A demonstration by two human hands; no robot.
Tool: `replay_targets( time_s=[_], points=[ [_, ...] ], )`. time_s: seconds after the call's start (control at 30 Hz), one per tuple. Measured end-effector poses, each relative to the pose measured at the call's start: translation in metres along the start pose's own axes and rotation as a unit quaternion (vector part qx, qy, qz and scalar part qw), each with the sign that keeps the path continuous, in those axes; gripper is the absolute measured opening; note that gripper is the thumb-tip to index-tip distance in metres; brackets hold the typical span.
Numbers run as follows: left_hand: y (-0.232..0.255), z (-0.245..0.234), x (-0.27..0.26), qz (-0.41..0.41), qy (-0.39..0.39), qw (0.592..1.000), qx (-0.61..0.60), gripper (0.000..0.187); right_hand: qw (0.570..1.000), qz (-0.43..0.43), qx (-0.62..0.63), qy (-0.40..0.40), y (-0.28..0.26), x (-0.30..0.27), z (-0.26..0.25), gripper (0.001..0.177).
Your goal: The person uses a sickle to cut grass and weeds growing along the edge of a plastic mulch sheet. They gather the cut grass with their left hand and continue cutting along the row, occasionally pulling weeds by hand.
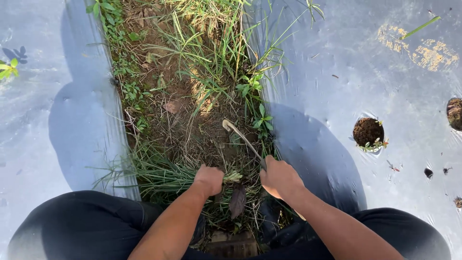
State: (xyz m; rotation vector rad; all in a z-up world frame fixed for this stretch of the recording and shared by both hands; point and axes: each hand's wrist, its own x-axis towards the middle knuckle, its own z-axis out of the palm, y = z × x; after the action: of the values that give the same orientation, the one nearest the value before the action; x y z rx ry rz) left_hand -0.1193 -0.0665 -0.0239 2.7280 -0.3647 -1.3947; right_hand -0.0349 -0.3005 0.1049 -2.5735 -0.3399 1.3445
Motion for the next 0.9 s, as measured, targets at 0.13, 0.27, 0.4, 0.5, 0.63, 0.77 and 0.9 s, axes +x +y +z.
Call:
replay_targets(
  time_s=[0.13, 0.27, 0.4, 0.5, 0.63, 0.77, 0.9],
  points=[
    [0.006, 0.023, 0.021, 0.052, -0.032, 0.997, -0.045, 0.021, 0.996, -0.042, 0.045, 0.059, -0.031, -0.019, -0.025, 0.055],
    [-0.005, 0.007, 0.026, -0.002, -0.070, 0.989, -0.130, 0.019, 0.993, -0.077, 0.087, 0.001, -0.025, -0.010, -0.018, 0.058],
    [-0.009, -0.029, 0.014, -0.025, -0.103, 0.988, -0.109, 0.045, 0.994, -0.058, -0.088, -0.039, -0.001, -0.011, -0.024, 0.056],
    [-0.010, -0.078, -0.004, -0.023, -0.082, 0.991, -0.106, 0.056, 0.998, -0.038, -0.045, -0.025, -0.025, -0.053, -0.082, 0.059],
    [-0.002, -0.159, -0.072, 0.043, 0.005, 0.992, -0.116, 0.031, 0.990, -0.057, 0.024, 0.129, -0.024, -0.086, -0.113, 0.037],
    [0.000, -0.226, -0.121, 0.080, 0.067, 0.984, -0.147, 0.052, 0.939, -0.023, 0.167, 0.301, 0.003, -0.091, -0.115, 0.030],
    [0.011, -0.263, -0.157, 0.063, 0.096, 0.974, -0.195, 0.063, 0.894, -0.028, 0.297, 0.334, -0.035, -0.149, -0.121, 0.015]
  ],
)
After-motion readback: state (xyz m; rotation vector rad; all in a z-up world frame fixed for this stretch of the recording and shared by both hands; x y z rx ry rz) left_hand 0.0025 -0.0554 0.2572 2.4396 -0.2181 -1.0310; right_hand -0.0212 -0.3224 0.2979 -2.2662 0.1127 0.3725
